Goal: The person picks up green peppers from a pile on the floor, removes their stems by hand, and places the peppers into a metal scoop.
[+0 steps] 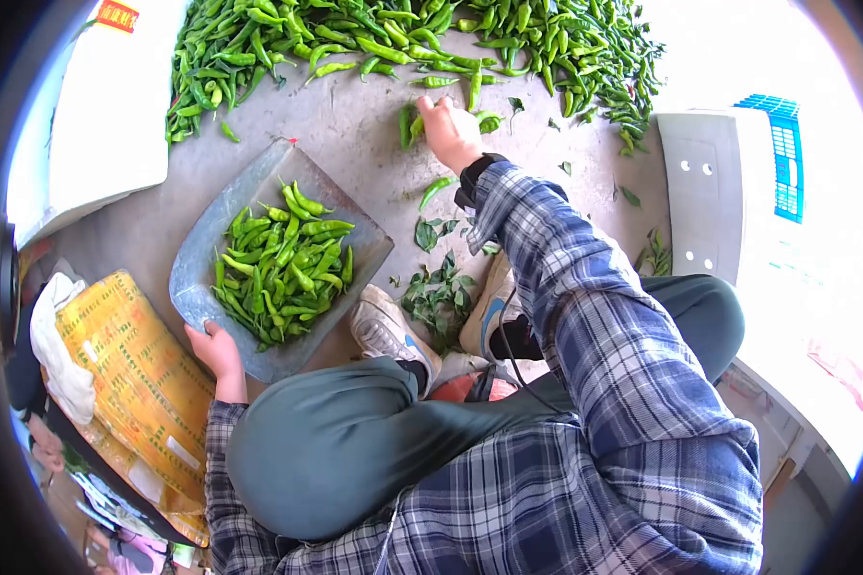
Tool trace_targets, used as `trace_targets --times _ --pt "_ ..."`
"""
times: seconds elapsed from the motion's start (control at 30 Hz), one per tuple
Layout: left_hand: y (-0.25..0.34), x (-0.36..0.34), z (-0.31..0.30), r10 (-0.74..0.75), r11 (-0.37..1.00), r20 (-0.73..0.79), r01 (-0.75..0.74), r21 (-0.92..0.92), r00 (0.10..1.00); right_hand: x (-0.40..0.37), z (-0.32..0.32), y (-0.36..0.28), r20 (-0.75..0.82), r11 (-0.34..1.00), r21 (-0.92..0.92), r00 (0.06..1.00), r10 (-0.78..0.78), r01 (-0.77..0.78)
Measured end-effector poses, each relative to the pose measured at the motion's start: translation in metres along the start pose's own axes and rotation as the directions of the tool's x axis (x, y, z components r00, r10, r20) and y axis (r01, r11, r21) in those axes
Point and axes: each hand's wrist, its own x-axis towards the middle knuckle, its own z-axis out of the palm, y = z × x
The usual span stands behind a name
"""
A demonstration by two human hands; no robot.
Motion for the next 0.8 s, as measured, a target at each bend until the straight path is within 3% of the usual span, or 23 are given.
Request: trace_targets --times 0.1,0.17,0.2,0.3,0.37,0.4,0.43,0.5,0.57,0.6,0.63,0.67,0.73,0.8 --pt "0.0 0.0 0.001 -0.005 1.0 -0.001 0.005 -0.012 1.0 0.006 0.0 0.01 0.003 0.994 0.062 0.996 0.092 -0.092" --pt "-0.002 0.0 0.001 -0.012 1.0 -0.001 0.012 -0.028 1.0 0.009 -0.003 0.015 -0.038 0.933 0.317 0.981 0.189 -0.168" --pt "-0.005 0.001 0.002 0.004 0.999 -0.005 -0.004 -0.036 1.0 0.007 -0.016 0.005 -0.035 0.931 0.321 0.98 0.196 -0.175" --pt "-0.009 0.001 0.002 0.027 0.999 -0.01 -0.027 -0.028 1.0 -0.011 -0.033 -0.037 -0.089 0.886 0.458 0.995 -0.04 0.077" --pt "-0.008 0.002 0.004 0.038 0.999 -0.016 -0.039 -0.019 0.999 -0.036 -0.059 -0.084 0.123 0.877 0.457 0.965 -0.23 0.15" --pt "-0.008 0.002 0.004 0.04 0.999 -0.018 -0.04 -0.031 0.999 -0.048 -0.049 -0.095 -0.025 0.649 0.668 0.883 -0.469 0.364" --pt "-0.008 0.002 0.003 0.041 0.998 -0.018 -0.042 -0.041 0.999 -0.046 -0.048 -0.096 -0.025 0.65 0.669 0.885 -0.465 0.361" --pt "-0.004 0.001 0.002 0.048 0.998 -0.02 -0.048 -0.045 0.999 -0.032 -0.044 -0.094 0.04 0.781 0.52 0.904 -0.426 0.345" --pt "-0.004 -0.002 0.0 0.043 0.998 -0.006 -0.043 -0.041 0.999 -0.003 -0.016 -0.065 0.03 0.955 0.23 0.98 -0.196 0.185" --pt "-0.005 -0.001 -0.001 0.031 0.999 0.005 -0.031 -0.016 1.0 0.008 0.001 -0.049 -0.022 0.949 0.309 0.998 -0.065 0.069" --pt "-0.003 0.001 0.001 0.022 1.0 0.01 -0.022 0.002 1.0 0.005 -0.005 -0.041 0.006 0.98 0.014 0.98 -0.2 0.2" --pt "-0.001 0.001 0.001 0.022 1.0 0.013 -0.022 0.001 1.0 0.006 -0.005 -0.033 -0.007 0.971 -0.031 0.971 -0.238 0.237" --pt "0.0 0.0 0.001 0.034 0.999 -0.016 -0.035 -0.04 0.999 0.005 -0.001 -0.023 -0.011 0.959 -0.075 0.962 -0.274 0.272" --pt "-0.004 0.0 0.0 0.018 0.999 0.001 -0.018 -0.029 1.0 -0.007 -0.013 -0.025 0.04 0.988 0.039 0.988 -0.15 0.149"
